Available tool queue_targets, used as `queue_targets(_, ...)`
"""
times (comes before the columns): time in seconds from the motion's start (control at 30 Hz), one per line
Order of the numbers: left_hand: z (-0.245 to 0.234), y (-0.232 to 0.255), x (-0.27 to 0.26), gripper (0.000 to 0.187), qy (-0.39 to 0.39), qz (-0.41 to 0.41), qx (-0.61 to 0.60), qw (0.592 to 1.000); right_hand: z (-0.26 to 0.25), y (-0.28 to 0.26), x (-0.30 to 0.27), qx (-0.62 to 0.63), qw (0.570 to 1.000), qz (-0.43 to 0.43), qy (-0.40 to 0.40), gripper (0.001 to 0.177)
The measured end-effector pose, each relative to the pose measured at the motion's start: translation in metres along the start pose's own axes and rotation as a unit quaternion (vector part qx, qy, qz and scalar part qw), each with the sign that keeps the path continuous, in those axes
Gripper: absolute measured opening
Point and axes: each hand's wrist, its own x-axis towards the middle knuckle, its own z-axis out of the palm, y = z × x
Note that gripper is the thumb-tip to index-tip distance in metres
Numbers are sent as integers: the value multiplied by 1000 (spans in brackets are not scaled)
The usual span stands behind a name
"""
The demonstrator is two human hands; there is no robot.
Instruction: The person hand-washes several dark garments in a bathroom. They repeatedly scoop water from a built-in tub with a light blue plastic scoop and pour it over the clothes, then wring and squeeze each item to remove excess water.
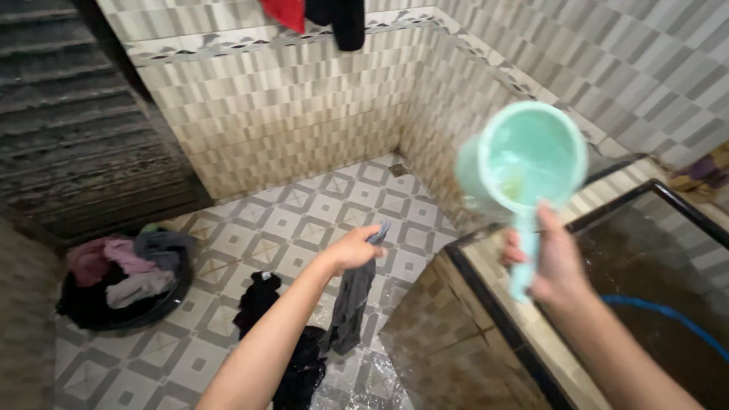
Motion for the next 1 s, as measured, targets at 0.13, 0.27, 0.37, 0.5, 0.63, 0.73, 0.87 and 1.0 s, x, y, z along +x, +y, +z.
queue_targets(0.13, -18, -27, 2, 37, 42, -50, -5, 998, 104, 89, 54, 29, 998, -25, -49, 39)
queue_targets(0.27, -43, -65, -2, 33, 95, -109, -82, 986, 172, 172, 84, -79, 996, -25, 26, 42)
queue_targets(0.37, -55, -103, -5, 36, 121, -192, -62, 972, 193, 227, 98, -115, 993, 2, 9, 40)
queue_targets(0.5, -61, -159, -9, 35, 184, -144, -108, 966, 191, 285, 107, -191, 982, -8, -12, 32)
queue_targets(0.63, -68, -192, -20, 34, 222, -188, -97, 952, 179, 310, 105, -391, 909, -140, -27, 31)
queue_targets(0.73, -73, -190, -33, 31, 233, -213, 5, 949, 174, 304, 98, -468, 861, -196, -40, 32)
queue_targets(0.87, -75, -167, -53, 31, 229, -176, 84, 954, 175, 282, 83, -548, 825, -139, -10, 34)
queue_targets(1.0, -76, -146, -60, 32, 236, -155, 152, 947, 178, 252, 78, -598, 762, -249, -10, 33)
